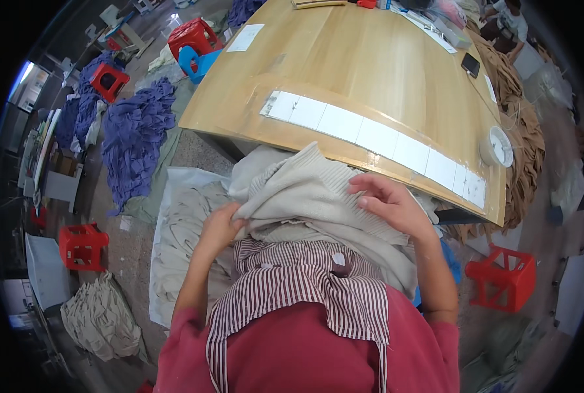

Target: Applying glue to the edges of knit sweaters on a production table.

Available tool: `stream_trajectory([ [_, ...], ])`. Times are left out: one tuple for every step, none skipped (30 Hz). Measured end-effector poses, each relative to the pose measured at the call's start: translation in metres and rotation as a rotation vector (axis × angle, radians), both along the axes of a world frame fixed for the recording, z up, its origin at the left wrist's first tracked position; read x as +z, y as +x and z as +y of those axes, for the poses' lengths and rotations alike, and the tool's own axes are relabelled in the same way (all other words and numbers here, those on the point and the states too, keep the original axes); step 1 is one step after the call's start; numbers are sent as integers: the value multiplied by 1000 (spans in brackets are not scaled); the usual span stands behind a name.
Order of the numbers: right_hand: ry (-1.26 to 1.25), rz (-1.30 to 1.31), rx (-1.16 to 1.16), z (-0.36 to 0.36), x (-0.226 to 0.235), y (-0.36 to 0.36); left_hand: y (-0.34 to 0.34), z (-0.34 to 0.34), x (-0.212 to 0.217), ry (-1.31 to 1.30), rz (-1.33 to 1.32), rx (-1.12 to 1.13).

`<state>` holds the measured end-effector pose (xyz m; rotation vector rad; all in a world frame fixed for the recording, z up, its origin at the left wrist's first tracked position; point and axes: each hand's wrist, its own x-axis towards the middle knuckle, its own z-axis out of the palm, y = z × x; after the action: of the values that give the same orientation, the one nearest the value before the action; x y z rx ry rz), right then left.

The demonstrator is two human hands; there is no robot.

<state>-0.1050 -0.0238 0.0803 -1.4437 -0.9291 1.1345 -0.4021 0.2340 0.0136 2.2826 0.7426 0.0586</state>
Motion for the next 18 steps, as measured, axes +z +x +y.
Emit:
stream_trajectory([
  [-21,-71,-87,-5,-9,1,-2,6,-8,42,98,70],
  [-12,-59,-117,-7,-19,2,-6,18,-18,-65,-38,54],
  [-15,-67,-106,-9,-31,1,-4,25,-15,-198,-55,42],
  [-34,-100,-117,-11,-42,-1,-1,31,-10,-329,-74,28],
  [-50,-132,-122,-10,-42,-5,1,33,-10,-540,-139,119],
  [-107,-177,-113,-9,-40,-12,-3,31,-11,-538,-152,133],
  [-34,-322,-72,-9,-35,-19,-6,30,-13,-472,-96,70],
  [37,-462,-43,-10,-27,-27,-6,28,-12,-408,-34,-2],
  [64,-483,-1,-10,-33,-28,-9,28,-9,-407,-41,1],
  [67,-490,2,-9,-35,-29,-13,32,-2,-516,-99,74],
  [106,-715,7,-10,-38,-31,-14,36,10,-629,-149,136],
  [142,-940,12,-12,-38,-35,-13,38,25,-743,-197,197],
  [136,-943,3,-14,-38,-36,-4,31,57,-897,-494,148],
  [131,-885,-14,-17,-35,-34,13,26,89,-1052,-798,86],
  [145,-827,-14,-17,-31,-33,24,31,107,-1052,-918,-75],
  [143,-842,-18,-17,-20,-34,44,14,138,-1110,-1037,-135],
  [96,-690,-95,-16,-3,-38,65,1,160,-1208,-1102,-179],
  [53,-539,-165,-15,16,-43,84,-9,180,-1304,-1170,-225],
])
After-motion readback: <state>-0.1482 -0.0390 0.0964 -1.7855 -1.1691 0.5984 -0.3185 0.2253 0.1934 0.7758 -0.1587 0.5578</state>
